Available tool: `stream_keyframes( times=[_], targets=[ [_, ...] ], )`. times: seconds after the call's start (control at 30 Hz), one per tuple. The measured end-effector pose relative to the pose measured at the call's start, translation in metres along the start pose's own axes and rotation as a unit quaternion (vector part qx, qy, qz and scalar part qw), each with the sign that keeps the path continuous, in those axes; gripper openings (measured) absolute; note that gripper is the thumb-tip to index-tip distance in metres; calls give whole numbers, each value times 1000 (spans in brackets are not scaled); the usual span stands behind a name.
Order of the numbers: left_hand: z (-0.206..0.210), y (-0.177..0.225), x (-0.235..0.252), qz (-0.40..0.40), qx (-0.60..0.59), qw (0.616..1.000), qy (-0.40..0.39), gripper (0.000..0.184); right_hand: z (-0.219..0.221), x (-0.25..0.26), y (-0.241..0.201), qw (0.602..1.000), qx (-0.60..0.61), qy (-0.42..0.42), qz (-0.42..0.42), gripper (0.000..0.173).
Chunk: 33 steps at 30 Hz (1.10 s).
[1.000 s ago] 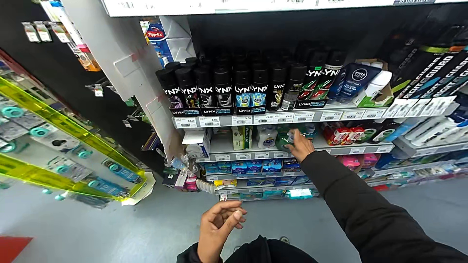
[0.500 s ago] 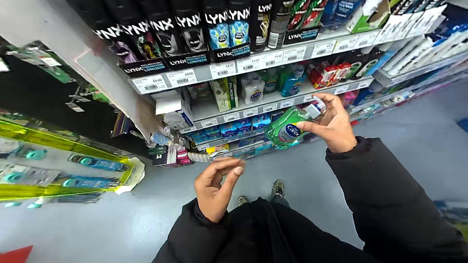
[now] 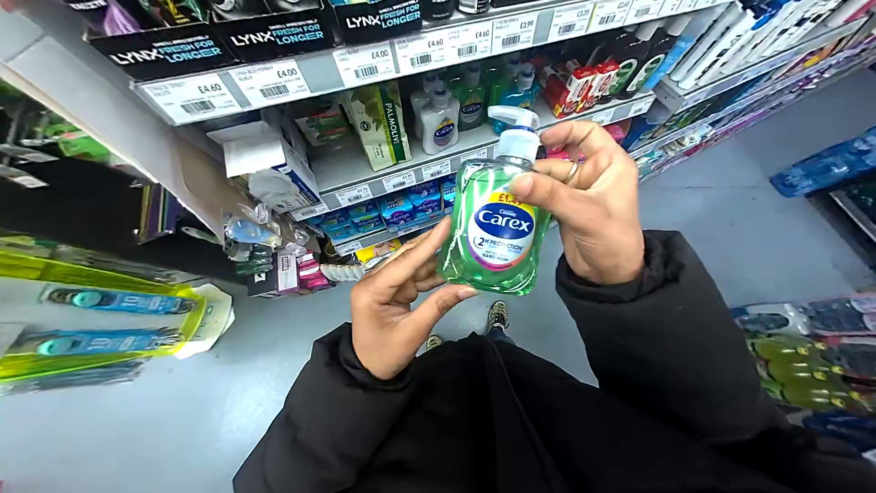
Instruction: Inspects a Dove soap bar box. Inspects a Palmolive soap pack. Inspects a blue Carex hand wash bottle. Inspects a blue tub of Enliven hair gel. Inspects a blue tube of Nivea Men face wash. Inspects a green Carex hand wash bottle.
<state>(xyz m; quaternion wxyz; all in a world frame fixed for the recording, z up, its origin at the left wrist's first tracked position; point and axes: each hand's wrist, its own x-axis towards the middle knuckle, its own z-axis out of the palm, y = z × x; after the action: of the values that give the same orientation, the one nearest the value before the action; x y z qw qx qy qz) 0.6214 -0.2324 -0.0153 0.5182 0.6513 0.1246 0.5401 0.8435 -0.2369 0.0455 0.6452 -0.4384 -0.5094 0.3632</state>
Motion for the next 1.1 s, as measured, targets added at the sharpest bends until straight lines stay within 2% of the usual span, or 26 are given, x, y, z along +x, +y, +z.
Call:
stream_keyframes(
  times=[0.13,0.27,0.47,0.67,0.9,1.1],
  targets=[
    [-2,9,-10,24,-10,997,72,59,17,-4,4,997,46,-38,-43,27],
    [-7,15,-17,38,-12,993,114,58,29,-9,15,989,94,-99,-50,43],
    [-8,17,-20,51,-11,990,130,58,34,-7,13,985,85,-137,-65,49],
    [-8,9,-14,55,-22,990,127,57,27,-8,14,987,70,-126,-74,50],
    [-5,7,-11,18,-13,994,109,60,18,-10,17,990,64,-103,-67,49],
    [-7,2,-11,31,-23,993,113,57,19,-10,19,991,61,-101,-62,50]
  ],
)
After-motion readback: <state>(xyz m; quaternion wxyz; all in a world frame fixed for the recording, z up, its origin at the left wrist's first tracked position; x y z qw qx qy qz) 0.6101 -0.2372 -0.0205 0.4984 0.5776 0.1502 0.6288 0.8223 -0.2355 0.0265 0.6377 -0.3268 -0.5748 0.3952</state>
